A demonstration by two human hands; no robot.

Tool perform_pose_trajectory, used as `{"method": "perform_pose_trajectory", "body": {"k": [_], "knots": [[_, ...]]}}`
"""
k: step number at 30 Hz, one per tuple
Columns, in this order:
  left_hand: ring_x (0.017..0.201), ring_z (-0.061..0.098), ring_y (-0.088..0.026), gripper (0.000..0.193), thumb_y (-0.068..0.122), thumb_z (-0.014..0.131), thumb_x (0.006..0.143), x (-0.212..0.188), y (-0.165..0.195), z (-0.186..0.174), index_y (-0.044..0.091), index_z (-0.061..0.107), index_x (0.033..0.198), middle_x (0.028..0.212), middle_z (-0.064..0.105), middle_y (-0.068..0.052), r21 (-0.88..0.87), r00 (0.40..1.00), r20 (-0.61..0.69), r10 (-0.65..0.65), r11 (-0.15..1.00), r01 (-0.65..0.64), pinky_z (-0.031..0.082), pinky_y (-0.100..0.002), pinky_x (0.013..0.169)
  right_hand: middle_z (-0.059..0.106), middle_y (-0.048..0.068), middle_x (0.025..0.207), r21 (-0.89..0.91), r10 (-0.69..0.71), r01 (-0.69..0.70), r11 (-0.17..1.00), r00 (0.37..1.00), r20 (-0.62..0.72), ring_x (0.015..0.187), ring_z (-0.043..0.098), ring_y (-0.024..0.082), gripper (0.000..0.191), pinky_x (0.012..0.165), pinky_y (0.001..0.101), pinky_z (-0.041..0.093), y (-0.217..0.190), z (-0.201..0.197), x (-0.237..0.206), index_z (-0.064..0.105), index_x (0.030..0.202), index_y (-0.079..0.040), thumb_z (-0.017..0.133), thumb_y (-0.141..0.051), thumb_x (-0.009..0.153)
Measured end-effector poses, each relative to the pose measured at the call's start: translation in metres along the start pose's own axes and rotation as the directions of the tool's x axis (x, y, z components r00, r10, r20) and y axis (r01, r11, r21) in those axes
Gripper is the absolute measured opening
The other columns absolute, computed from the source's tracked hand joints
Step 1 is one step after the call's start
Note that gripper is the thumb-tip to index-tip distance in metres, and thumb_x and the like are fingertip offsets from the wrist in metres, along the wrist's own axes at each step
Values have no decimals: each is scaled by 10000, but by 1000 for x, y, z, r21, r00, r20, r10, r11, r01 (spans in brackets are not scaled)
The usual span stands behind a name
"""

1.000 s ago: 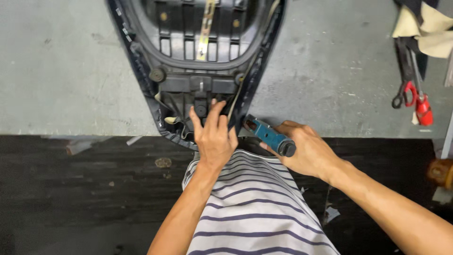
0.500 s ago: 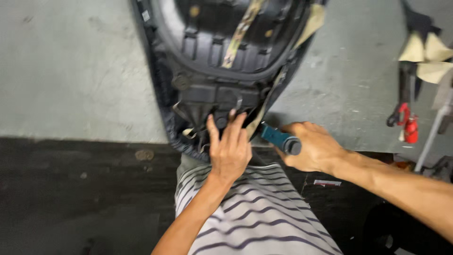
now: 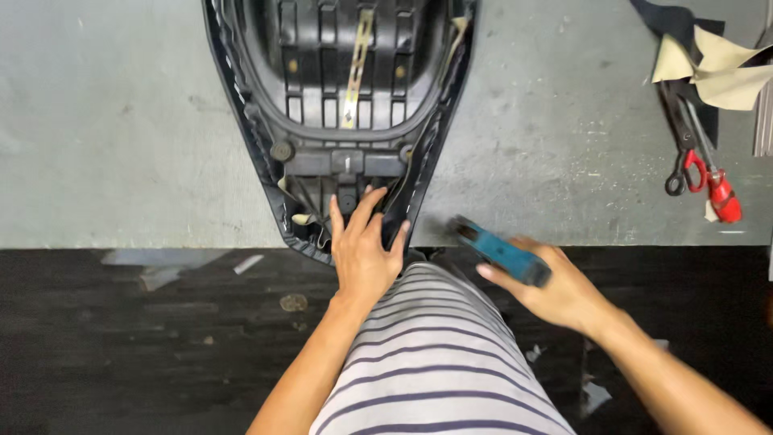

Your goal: The person staples black vinyl onto the underside of a motorcycle seat using a staple gun. They repeatedly pull and smooth the vinyl, then fire staples along the edges to secure it. The seat is flipped over to check the surface, then returned to continue stapling the remaining edges.

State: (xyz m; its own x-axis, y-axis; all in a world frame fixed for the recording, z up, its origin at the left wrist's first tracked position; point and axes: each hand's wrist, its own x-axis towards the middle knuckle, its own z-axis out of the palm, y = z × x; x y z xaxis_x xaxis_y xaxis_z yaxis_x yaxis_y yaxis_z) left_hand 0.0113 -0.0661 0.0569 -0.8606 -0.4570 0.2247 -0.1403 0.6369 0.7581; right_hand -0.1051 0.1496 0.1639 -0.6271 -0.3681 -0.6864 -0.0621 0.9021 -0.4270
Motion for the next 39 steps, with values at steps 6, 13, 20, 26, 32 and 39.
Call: {"method": "perform_pose_trajectory", "body": {"k": [6, 13, 20, 26, 32, 39], "knots": [[1218, 575, -325, 222, 108, 813, 771, 11, 22, -6, -11, 739, 943, 1335, 615, -122, 29, 995, 62, -84, 996, 82, 205, -635, 1185, 586, 48, 581, 238, 191, -158, 958, 974, -123, 586, 517, 150, 408, 556, 366, 477, 82, 18, -15, 758, 869, -7, 773, -413, 833], [1253, 567, -337, 289, 140, 792, 843, 29, 85, 27, 4, 719, 1088, 1376, 605, -116, -146, 999, -24, -33, 989, 29, 342, -561, 1091, 556, 12, 553, 401, 304, -210, 891, 934, -187, 537, 510, 126, 416, 529, 356, 462, 137, 12, -38, 719, 733, -8, 800, -409, 806], [1074, 558, -340, 254, 168, 800, 798, 34, 100, 75, 9, 727, 982, 1130, 631, -115, 180, 986, -55, 160, 972, -148, 324, -543, 1015, 553, 31, 526, 430, 299, -179, 885, 926, -230, 529, 503, 123, 444, 526, 358, 448, 147, 4, -52, 678, 705, 1, 789, -415, 815], [904, 562, -299, 189, 182, 796, 860, 33, 76, 102, 29, 713, 937, 905, 633, -84, 170, 974, 13, 224, 960, -223, 356, -481, 872, 594, 18, 571, 480, 344, -203, 853, 911, -226, 558, 528, 113, 438, 539, 348, 482, 167, 13, -51, 720, 734, 1, 812, -423, 792], [832, 534, -312, 348, 251, 866, 848, 20, 61, 102, 0, 642, 761, 794, 569, -106, 232, 976, 24, 218, 948, -218, 365, -481, 884, 662, 72, 612, 460, 374, -264, 848, 913, -165, 582, 576, 145, 425, 572, 360, 499, 173, 27, -50, 768, 812, 11, 810, -412, 803], [941, 539, -299, 464, 354, 926, 701, 19, 82, 87, -32, 714, 848, 944, 616, -103, 180, 987, 113, 115, 975, -134, 339, -493, 925, 742, 116, 671, 357, 317, -259, 897, 942, -113, 634, 707, 188, 449, 633, 371, 549, 154, 13, -43, 758, 901, 3, 774, -436, 813]]}}
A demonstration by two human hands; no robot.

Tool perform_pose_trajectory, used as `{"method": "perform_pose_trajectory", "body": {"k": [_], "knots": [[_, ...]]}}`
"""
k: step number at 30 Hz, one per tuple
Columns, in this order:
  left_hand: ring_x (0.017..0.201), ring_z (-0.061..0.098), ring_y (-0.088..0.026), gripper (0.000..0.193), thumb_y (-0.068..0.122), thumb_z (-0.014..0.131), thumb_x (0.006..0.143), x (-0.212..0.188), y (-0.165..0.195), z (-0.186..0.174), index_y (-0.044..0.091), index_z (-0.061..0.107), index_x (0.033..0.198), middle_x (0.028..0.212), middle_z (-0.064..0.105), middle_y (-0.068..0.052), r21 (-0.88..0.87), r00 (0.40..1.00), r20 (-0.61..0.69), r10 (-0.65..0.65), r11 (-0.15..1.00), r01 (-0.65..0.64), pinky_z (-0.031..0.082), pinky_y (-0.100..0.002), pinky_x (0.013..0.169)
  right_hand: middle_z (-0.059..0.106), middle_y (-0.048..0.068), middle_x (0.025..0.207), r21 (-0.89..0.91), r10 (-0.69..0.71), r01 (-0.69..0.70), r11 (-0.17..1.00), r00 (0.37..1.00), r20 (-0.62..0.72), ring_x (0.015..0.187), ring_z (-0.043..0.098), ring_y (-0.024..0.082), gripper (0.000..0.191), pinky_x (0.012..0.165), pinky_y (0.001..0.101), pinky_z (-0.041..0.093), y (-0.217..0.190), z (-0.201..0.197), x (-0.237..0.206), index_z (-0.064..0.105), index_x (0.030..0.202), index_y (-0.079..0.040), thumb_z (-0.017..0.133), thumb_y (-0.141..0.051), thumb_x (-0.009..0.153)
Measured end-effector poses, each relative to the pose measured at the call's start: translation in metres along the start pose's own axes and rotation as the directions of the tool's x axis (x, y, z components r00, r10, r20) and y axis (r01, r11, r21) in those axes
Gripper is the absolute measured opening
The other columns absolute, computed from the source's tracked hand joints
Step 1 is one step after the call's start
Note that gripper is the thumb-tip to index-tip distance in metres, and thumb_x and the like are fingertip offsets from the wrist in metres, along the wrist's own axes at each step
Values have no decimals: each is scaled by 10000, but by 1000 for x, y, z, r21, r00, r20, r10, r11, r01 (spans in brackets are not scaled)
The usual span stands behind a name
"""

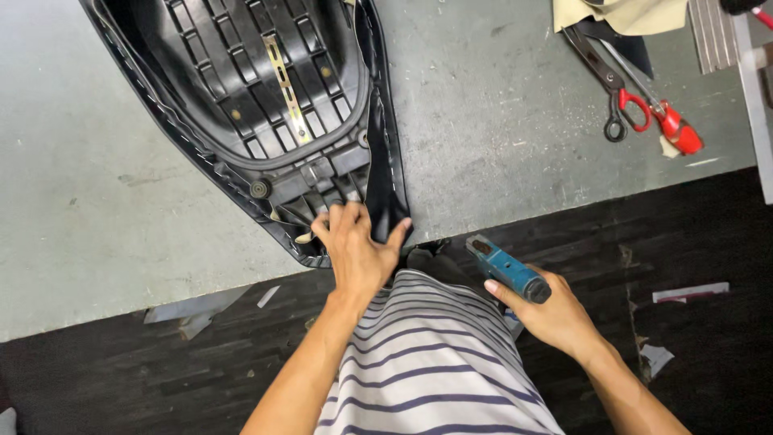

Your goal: The person staples black vinyl onto the underside of a motorcycle seat using a staple gun. They repeatedly pull and smooth the vinyl, then fire staples along the edges to secure it. The seat is flipped over to check the surface, then returned to continue stapling the remaining edges.

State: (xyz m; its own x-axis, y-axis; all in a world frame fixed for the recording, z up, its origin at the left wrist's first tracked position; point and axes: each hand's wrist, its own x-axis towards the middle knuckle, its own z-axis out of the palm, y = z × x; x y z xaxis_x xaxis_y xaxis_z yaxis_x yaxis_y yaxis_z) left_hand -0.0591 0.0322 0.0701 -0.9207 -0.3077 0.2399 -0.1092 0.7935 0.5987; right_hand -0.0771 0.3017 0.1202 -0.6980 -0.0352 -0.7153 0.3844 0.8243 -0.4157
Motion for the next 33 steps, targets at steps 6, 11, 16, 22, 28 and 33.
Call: {"method": "perform_pose_trajectory", "body": {"k": [6, 11, 16, 22, 28, 33], "knots": [[1178, 537, -316, 594, 321, 870, 712, -9, 26, -2, 4, 708, 1188, 1227, 623, -141, -101, 977, 120, 176, 981, -165, 309, -530, 1056, 736, 130, 672, 9, -2, 1, 1000, 1000, 31, 631, 733, 213, 444, 645, 380, 568, -16, -2, 2, 752, 928, -8, 769, -436, 810], [1161, 550, -330, 485, 293, 831, 810, -22, 28, 11, 21, 683, 1183, 1200, 625, -135, 2, 973, 141, 185, 982, -187, 350, -535, 1082, 745, 124, 695, -13, 36, -35, 999, 999, 25, 660, 713, 206, 446, 652, 384, 561, -7, -7, 10, 774, 958, -32, 777, -449, 800], [927, 564, -364, 531, 463, 854, 796, -28, 25, 24, -6, 650, 937, 883, 611, -144, 36, 995, 98, 33, 999, -37, 379, -538, 1001, 740, 128, 668, -47, 18, -17, 999, 999, 33, 645, 696, 209, 464, 645, 384, 538, 4, -12, 19, 781, 927, -25, 769, -473, 804], [801, 506, -343, 541, 453, 832, 837, -3, 14, 46, -52, 639, 839, 760, 521, -152, 144, 989, -102, -111, 982, 125, 366, -511, 826, 736, 148, 692, -77, 33, -26, 997, 996, 85, 668, 700, 247, 492, 669, 407, 548, 2, -15, 23, 775, 921, -11, 761, -492, 817], [952, 504, -322, 158, 152, 730, 901, -9, 18, 40, 7, 716, 962, 964, 569, -115, 166, 986, -150, -71, 981, 96, 354, -481, 901, 787, 146, 797, -76, -22, 30, 997, 993, 114, 782, 769, 277, 479, 756, 414, 565, -7, -19, 23, 768, 1061, -97, 741, -491, 792], [967, 509, -338, 342, 265, 805, 857, -3, 25, 38, -41, 696, 963, 1023, 618, -128, 63, 969, -134, -206, 974, 216, 346, -482, 910, 803, 155, 887, -81, -86, 96, 992, 990, 115, 868, 790, 296, 523, 796, 419, 585, -11, -19, 26, 775, 1047, -63, 751, -511, 779]]}}
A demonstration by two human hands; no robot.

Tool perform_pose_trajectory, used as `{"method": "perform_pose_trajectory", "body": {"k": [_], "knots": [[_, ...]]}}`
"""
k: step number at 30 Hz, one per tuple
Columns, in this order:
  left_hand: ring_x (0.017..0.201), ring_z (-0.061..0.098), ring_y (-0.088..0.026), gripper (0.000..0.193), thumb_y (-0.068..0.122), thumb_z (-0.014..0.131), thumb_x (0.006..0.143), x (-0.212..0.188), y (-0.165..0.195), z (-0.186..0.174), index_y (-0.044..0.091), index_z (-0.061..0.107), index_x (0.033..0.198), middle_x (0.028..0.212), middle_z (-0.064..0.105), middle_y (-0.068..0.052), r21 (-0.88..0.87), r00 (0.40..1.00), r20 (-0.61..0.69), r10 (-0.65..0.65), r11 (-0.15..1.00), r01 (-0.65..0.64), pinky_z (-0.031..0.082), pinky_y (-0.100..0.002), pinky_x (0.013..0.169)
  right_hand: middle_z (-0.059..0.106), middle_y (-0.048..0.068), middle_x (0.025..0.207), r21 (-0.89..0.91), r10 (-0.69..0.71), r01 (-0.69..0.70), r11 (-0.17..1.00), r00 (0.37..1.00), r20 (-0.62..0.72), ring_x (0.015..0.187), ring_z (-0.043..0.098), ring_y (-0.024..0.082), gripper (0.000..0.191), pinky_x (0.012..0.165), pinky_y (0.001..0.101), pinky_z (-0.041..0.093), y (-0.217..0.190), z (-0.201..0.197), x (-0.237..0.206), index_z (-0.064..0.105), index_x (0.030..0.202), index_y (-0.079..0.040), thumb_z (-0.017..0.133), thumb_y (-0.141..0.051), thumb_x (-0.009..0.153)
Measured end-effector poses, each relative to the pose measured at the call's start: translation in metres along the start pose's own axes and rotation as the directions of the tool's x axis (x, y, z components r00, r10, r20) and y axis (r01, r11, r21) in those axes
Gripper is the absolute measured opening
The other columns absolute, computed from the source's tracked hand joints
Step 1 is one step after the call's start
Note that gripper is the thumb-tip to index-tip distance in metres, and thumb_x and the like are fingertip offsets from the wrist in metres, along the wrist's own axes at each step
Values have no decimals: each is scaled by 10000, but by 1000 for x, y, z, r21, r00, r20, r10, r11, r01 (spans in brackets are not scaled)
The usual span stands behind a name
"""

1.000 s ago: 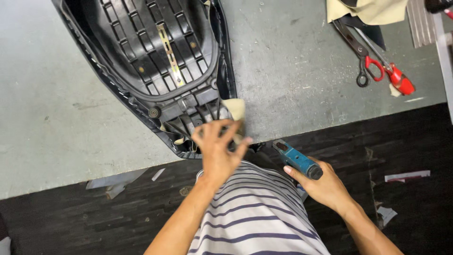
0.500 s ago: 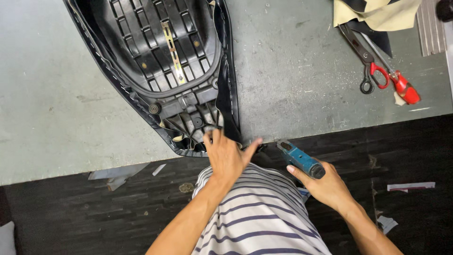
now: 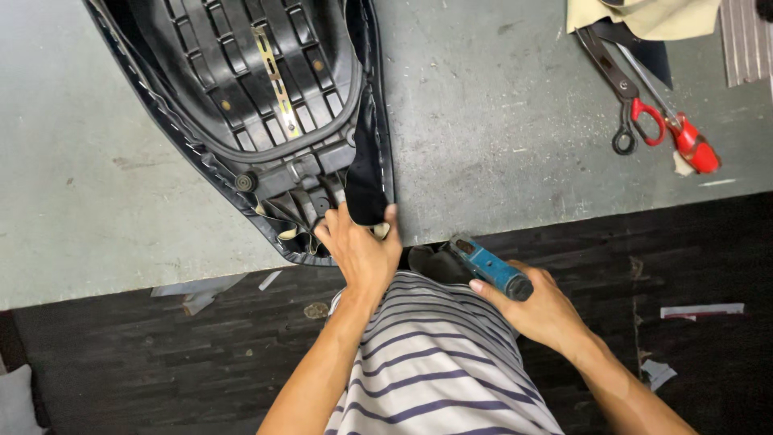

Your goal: The person staples black vinyl onto the underside of a motorcycle seat using a staple gun. They repeatedly pull and smooth the vinyl, then fire staples along the edges to secure it. The seat is flipped over to check the surface, then returned to continue stapling the remaining edges.

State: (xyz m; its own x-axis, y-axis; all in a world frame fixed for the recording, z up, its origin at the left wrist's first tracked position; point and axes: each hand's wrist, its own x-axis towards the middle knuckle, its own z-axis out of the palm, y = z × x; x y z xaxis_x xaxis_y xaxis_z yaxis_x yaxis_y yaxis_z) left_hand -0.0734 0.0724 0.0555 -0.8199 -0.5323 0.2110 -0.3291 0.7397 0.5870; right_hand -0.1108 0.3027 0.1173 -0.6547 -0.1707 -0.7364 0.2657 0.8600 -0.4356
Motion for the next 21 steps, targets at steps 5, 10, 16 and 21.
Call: {"method": "perform_pose_trajectory", "body": {"k": [5, 10, 16, 21], "knots": [[1114, 489, -376, 377, 320, 837, 828, 8, -10, -7, -16, 705, 937, 1188, 600, -170, 67, 998, 62, -8, 998, 3, 307, -531, 966, 797, 168, 934, -1, -54, 54, 999, 998, -15, 906, 778, 301, 542, 819, 416, 573, -9, -1, 2, 753, 1096, -65, 758, -508, 783], [1474, 328, -438, 694, 299, 821, 886, 15, -30, -10, -117, 508, 1345, 1541, 440, -217, 24, 976, -6, 218, 976, -217, 47, -753, 1169, 795, 156, 916, -20, -31, 31, 999, 999, 22, 891, 783, 296, 531, 809, 410, 580, -26, -2, 4, 757, 1081, -65, 761, -512, 795], [1540, 309, -402, 611, 202, 794, 919, 17, -48, -8, -60, 534, 1405, 1478, 526, -166, -199, 983, -24, 181, 963, -182, 3, -783, 1219, 775, 132, 934, -109, -160, 163, 981, 987, 31, 923, 751, 320, 485, 821, 419, 561, -49, -3, 13, 751, 1054, -42, 766, -453, 797], [1488, 410, -420, 252, 120, 770, 919, 14, -54, -5, 3, 654, 1110, 1187, 641, -140, -135, 976, -35, 214, 967, -217, 21, -822, 1181, 754, 158, 1005, -197, -412, 404, 893, 911, 1, 931, 723, 373, 435, 818, 433, 550, -78, -4, 26, 746, 1038, -1, 779, -380, 826]]}}
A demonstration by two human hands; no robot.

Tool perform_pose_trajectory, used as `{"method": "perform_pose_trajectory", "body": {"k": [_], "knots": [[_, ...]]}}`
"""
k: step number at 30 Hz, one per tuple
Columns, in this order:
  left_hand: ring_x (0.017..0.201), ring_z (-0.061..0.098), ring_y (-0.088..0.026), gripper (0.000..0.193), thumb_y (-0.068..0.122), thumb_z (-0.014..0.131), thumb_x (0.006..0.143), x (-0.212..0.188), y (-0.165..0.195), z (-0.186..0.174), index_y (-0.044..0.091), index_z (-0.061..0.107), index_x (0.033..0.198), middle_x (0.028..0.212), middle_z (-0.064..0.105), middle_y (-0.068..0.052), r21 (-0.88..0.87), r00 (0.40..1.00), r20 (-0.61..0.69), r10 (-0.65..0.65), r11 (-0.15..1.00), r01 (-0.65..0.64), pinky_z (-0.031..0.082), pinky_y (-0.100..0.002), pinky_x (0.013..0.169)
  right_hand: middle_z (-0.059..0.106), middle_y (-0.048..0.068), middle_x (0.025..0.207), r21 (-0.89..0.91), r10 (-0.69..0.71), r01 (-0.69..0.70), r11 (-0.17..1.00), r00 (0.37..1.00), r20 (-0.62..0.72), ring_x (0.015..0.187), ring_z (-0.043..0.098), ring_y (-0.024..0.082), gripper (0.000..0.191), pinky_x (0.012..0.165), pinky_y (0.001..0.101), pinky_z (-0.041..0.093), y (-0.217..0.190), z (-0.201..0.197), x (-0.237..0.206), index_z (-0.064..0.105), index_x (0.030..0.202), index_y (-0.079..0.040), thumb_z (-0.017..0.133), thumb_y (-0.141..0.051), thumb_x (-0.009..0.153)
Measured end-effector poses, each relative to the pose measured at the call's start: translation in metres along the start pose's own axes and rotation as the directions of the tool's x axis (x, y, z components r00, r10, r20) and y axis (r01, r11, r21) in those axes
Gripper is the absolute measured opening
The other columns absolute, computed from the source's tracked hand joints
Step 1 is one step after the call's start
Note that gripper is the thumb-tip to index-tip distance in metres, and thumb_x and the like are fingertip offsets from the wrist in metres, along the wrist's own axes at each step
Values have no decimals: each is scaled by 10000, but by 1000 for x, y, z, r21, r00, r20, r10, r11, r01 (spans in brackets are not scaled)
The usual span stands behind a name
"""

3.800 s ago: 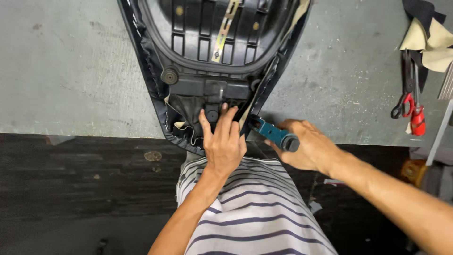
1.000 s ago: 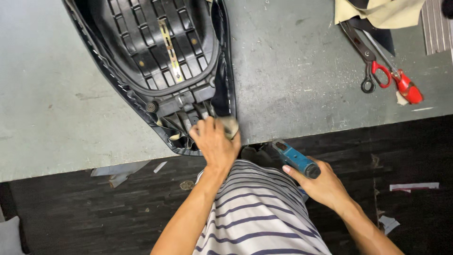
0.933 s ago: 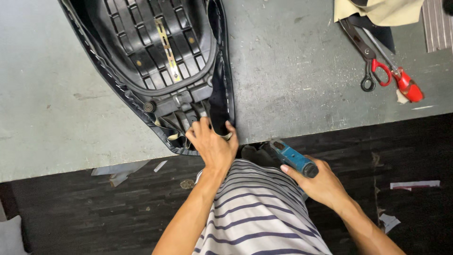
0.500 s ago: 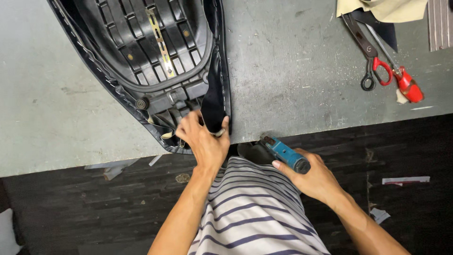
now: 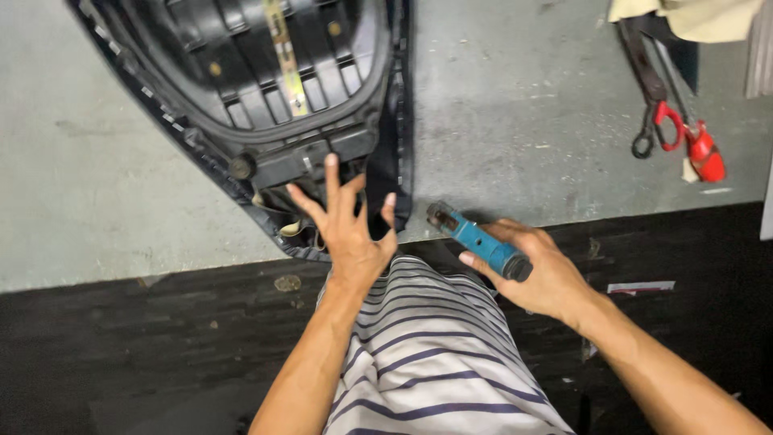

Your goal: The person staples black vinyl onto the underside of a motorcycle seat using a staple gun. They repeatedly pull and smooth the vinyl, then fire staples along the edges to secure it. The seat is flipped over to check the surface, then returned to continue stapling the remaining edges.

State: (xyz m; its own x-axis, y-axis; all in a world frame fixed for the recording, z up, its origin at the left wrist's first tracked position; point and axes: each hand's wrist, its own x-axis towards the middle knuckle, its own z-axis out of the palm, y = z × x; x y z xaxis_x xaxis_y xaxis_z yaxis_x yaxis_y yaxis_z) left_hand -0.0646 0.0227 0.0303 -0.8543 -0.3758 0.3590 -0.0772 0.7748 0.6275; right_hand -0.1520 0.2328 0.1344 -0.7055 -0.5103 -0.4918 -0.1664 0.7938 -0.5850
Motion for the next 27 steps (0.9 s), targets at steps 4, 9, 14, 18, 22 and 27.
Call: {"method": "perform_pose_trajectory", "body": {"k": [4, 9, 14, 18, 22, 27], "knots": [[1469, 447, -403, 194, 85, 738, 945, 2, -3, 1, -33, 673, 1084, 1141, 639, -136, -40, 999, -32, -38, 999, 37, 33, -843, 1170, 740, 153, 933, -59, 71, -66, 996, 992, 99, 840, 732, 361, 407, 748, 427, 565, -25, -8, 21, 743, 1019, -9, 767, -366, 826], [1455, 462, -370, 184, 70, 725, 948, 5, -6, -1, -74, 681, 1055, 1149, 645, -129, -73, 996, -1, -84, 994, 84, 40, -846, 1157, 708, 160, 881, -204, 188, -146, 968, 961, 202, 766, 723, 368, 386, 721, 457, 550, -44, -12, 40, 738, 1036, -28, 779, -360, 845], [1449, 476, -350, 193, 70, 725, 948, 6, -12, 2, -98, 679, 1030, 1139, 641, -129, -52, 992, 40, -123, 991, 125, 49, -849, 1152, 678, 258, 1103, -347, -123, 189, 919, 971, 205, 1044, 647, 442, 489, 874, 487, 520, -34, -11, 57, 685, 1107, 52, 759, -126, 658], [1441, 486, -329, 172, 66, 720, 946, 5, -16, 3, -85, 693, 1024, 1141, 648, -104, -70, 990, 56, -130, 988, 134, 43, -857, 1134, 631, 273, 1314, -447, -120, 240, 862, 952, 282, 1133, 620, 443, 739, 966, 490, 487, -29, -11, 72, 652, 1253, 45, 817, -202, 576], [1448, 480, -302, 134, 59, 703, 966, 5, -18, 3, -54, 715, 1037, 1231, 663, -78, -107, 987, 67, -148, 982, 155, 42, -855, 1129, 667, 200, 1204, -502, 15, 188, 844, 928, 373, 1107, 629, 410, 638, 923, 476, 506, -45, -13, 93, 658, 1211, -8, 785, -133, 598], [1458, 462, -286, 81, 53, 716, 925, 2, -26, 8, -12, 713, 973, 1311, 657, -83, -113, 988, 85, -128, 984, 137, 42, -862, 1114, 680, 163, 1160, -646, 218, 148, 749, 866, 451, 1071, 657, 378, 543, 920, 455, 528, -69, -10, 114, 655, 1246, -61, 729, -153, 716]]}}
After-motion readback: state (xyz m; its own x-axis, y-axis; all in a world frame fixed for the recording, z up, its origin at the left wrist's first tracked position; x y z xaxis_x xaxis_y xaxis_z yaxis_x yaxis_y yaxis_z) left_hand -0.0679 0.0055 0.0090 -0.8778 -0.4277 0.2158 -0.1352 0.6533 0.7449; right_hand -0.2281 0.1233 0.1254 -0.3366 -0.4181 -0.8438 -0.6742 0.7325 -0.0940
